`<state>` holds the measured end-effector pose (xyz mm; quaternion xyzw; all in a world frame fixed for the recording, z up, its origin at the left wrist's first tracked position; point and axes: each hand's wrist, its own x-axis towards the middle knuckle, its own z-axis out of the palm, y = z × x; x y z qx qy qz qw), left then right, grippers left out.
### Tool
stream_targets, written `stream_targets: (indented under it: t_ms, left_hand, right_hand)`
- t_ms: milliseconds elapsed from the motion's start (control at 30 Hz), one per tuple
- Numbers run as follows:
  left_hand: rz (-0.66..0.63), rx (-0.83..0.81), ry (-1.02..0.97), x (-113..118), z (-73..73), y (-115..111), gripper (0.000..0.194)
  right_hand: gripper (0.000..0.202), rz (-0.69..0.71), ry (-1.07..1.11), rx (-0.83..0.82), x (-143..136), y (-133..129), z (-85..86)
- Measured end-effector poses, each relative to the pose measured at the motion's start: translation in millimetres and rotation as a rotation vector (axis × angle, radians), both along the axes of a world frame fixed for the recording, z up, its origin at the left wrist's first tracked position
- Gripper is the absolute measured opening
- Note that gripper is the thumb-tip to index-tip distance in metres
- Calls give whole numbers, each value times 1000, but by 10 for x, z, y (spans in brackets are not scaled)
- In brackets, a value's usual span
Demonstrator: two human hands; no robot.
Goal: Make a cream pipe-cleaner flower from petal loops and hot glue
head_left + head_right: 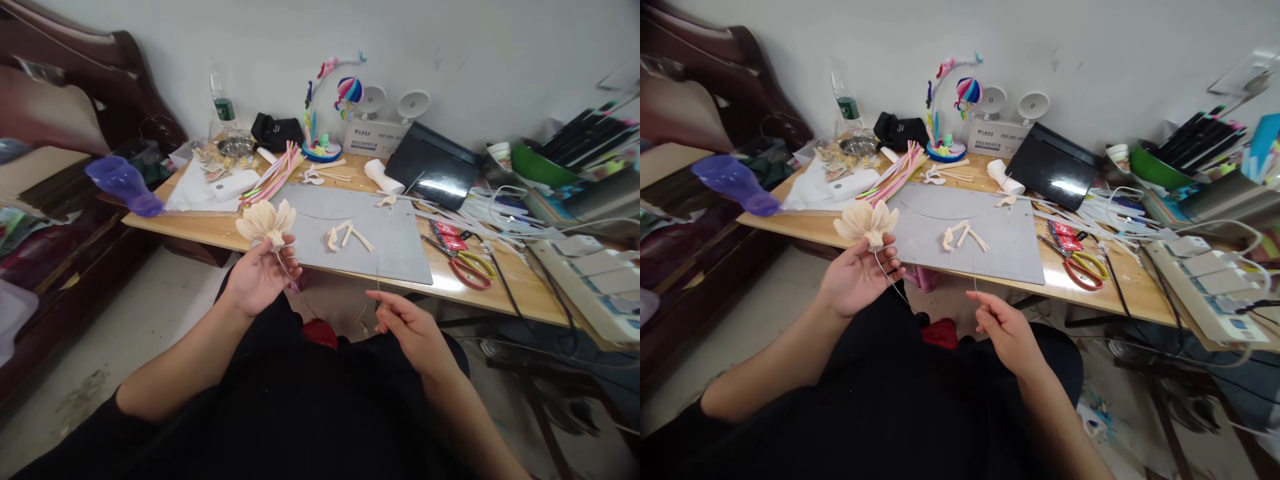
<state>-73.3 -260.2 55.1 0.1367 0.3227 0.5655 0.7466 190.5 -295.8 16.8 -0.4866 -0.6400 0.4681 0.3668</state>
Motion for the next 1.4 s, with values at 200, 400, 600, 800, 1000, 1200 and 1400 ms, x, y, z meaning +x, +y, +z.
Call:
stream_targets:
  t_ms: [200,400,600,800,1000,1200,1400]
  left_hand:
    - [9,-11,-29,36,-13,25,27]
    - [68,9,-86,94,16,33,25]
    - [91,-8,-132,129,71,8,28]
    - [40,-44,-179,158,72,-7,37]
    - [3,-33,-229,185,51,-18,38]
    - [19,-55,-236,196,49,-22,37]
    - [43,-42,-235,211,52,-38,39]
  right_hand:
    - [26,132,-22,52,33,-104,-55]
    - [26,44,48,-2,-16,-189,-151]
    - [25,-195,-36,142,-23,-210,-185]
    - [27,-247,-221,486,-79,-230,-142]
    - [36,-279,-379,810,-114,-212,-113]
    - [49,-332,-497,1033,-70,-155,-179]
    - [56,-328,-585,1164,-93,-111,-209]
